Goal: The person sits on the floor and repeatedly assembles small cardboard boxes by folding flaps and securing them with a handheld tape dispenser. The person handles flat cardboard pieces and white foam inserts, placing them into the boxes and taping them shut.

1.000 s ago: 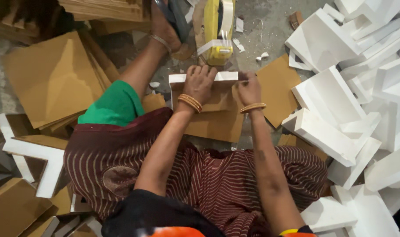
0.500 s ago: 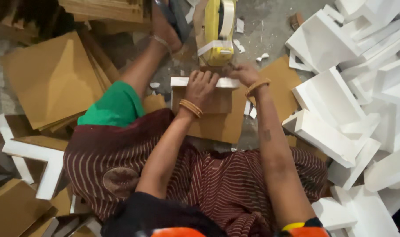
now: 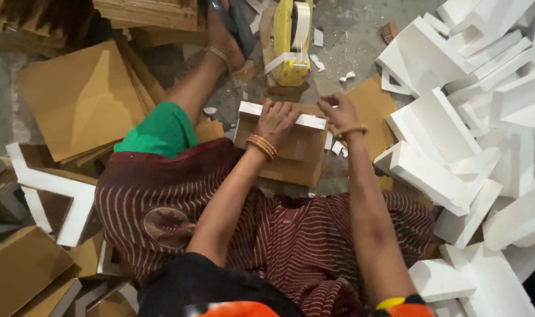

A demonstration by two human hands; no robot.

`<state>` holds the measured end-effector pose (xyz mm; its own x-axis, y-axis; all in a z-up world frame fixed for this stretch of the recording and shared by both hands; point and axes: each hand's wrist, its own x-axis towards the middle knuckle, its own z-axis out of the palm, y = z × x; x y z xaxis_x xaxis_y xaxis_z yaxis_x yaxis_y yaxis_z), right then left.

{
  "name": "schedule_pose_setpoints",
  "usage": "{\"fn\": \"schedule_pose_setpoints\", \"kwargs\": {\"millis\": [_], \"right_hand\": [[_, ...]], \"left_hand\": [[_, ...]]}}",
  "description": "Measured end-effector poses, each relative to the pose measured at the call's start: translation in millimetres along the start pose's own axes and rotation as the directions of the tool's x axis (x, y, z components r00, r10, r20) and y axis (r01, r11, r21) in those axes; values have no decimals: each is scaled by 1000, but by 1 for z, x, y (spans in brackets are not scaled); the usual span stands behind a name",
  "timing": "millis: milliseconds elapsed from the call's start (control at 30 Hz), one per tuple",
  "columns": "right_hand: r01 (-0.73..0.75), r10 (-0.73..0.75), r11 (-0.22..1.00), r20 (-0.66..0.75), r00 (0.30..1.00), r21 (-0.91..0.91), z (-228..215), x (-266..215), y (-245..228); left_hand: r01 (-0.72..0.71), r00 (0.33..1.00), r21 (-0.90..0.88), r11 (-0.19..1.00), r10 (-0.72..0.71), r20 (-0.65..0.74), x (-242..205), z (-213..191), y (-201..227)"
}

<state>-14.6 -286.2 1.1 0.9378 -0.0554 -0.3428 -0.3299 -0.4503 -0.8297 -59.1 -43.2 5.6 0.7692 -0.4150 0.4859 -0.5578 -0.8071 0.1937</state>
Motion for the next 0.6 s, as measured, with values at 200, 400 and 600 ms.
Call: {"fn": "schedule_pose_setpoints", "kwargs": {"millis": [200, 400, 600], "right_hand": [[462, -434, 728, 180, 883, -507, -5, -81, -25], [412, -394, 762, 148, 907, -500, -50, -89, -27], [574, -620, 695, 45, 784, -433, -53, -27, -50]], "left_hand": [[-23, 1000, -27, 999, 23, 14, 6, -17, 0], [141, 984, -236, 961, -110, 140, -5, -48, -41], [180, 982, -361, 915, -146, 121, -7, -51, -44]]}}
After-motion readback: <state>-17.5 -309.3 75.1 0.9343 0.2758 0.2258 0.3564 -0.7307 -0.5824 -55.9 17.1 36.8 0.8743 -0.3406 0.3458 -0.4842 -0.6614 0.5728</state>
